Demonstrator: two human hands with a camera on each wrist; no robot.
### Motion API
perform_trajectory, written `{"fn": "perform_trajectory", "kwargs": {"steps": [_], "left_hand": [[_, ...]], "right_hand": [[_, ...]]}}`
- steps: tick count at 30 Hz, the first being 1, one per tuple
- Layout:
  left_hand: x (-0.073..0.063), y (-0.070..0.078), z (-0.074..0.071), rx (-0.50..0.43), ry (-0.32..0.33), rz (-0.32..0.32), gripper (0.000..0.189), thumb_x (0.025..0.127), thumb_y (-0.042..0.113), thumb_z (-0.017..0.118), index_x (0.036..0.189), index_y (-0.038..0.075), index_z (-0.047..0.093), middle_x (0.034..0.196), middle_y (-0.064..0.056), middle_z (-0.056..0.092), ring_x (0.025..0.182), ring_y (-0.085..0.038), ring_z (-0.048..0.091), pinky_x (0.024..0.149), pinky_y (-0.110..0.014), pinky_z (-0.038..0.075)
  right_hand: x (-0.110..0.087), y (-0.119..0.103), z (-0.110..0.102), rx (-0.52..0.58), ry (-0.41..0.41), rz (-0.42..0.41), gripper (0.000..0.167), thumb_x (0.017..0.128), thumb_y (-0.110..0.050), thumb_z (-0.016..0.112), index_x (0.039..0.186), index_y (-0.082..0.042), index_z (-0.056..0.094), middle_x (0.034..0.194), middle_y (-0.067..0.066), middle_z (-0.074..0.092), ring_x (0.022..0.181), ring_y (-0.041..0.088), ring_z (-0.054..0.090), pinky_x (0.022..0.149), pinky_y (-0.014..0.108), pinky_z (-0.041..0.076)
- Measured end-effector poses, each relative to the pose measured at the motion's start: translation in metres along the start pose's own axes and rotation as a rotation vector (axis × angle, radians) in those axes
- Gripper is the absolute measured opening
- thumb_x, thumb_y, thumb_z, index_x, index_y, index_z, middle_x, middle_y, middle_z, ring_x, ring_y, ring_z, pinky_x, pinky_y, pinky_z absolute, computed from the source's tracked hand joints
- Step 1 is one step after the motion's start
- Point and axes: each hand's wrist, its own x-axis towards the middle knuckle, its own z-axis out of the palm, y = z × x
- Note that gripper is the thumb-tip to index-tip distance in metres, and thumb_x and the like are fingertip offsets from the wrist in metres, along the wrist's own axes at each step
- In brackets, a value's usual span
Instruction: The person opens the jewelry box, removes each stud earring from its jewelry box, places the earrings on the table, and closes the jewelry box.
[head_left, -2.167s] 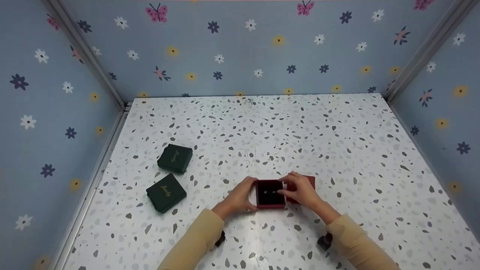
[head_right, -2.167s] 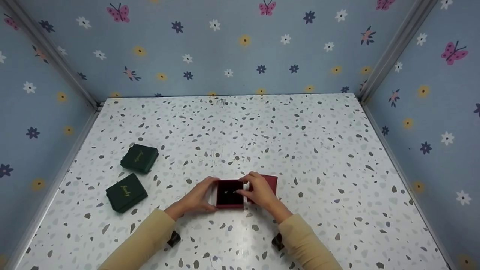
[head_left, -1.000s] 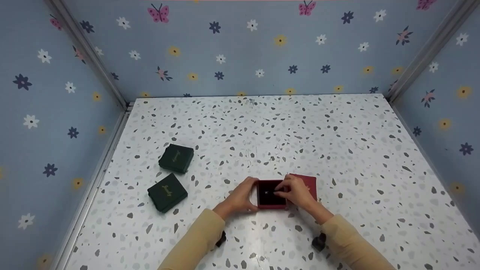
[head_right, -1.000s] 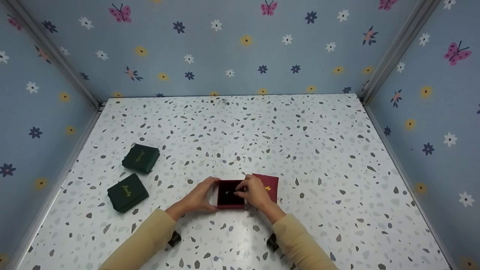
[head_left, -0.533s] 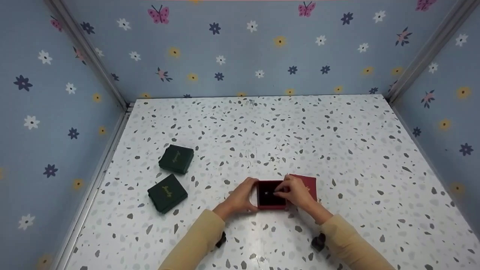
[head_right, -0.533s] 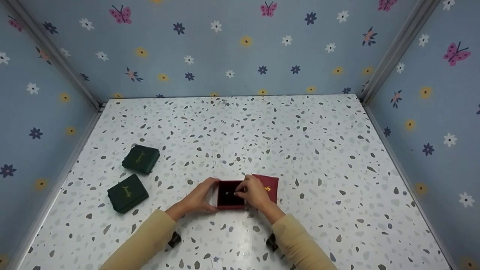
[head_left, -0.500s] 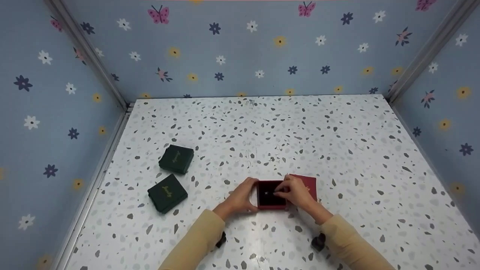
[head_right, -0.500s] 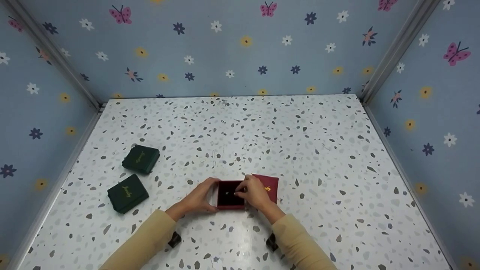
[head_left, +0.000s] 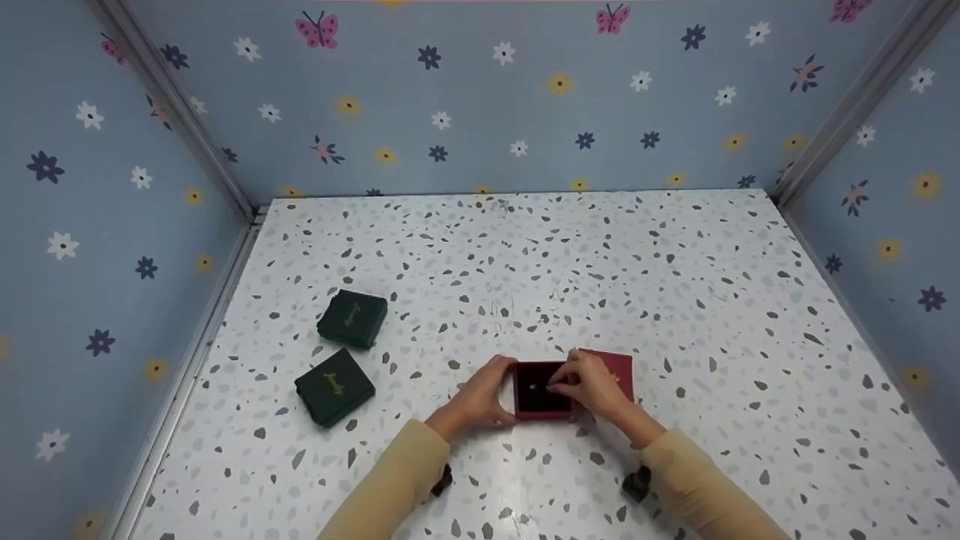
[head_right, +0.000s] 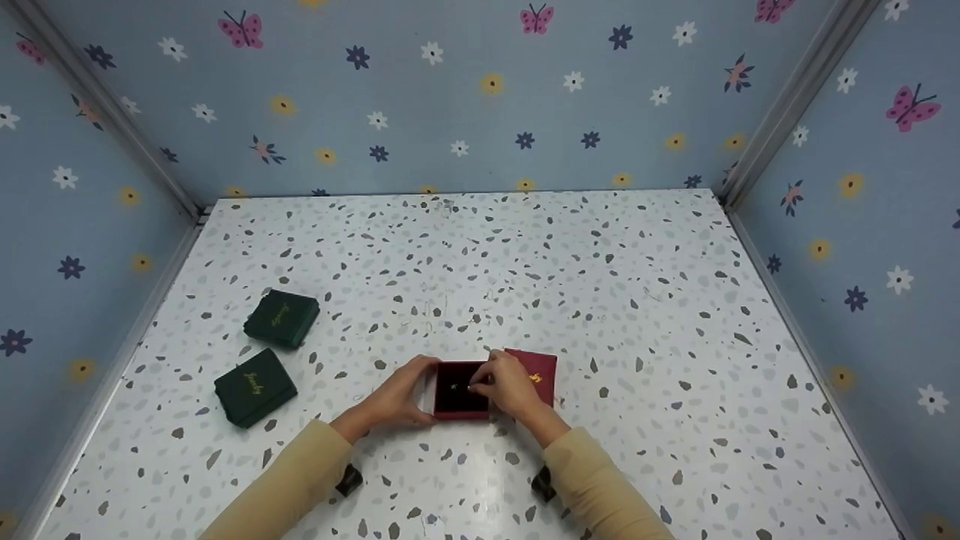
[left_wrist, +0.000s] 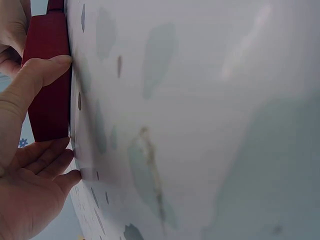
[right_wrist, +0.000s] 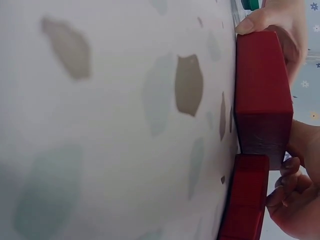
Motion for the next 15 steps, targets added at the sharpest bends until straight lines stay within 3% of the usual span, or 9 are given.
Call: {"fn": "perform_trajectory", "kwargs": {"steps": [15], "left_hand": [[-0.0018, 0.0008, -0.0004, -0.019, -0.005, -0.019, 0.087, 0.049, 0.010, 0.082, 0.123, -0.001, 0.040, 0.114, -0.007, 0.046, 0.107, -0.018, 0.045, 0.098, -0.027, 0.031]], "right_hand": [[0.0007, -0.0053, 0.0007, -0.014, 0.017, 0.044, 0.005, 0.067, -0.012, 0.075, 0.072, -0.011, 0.072, 0.067, -0.006, 0.046, 0.061, 0.010, 0.042, 0.053, 0.022, 0.037]]}}
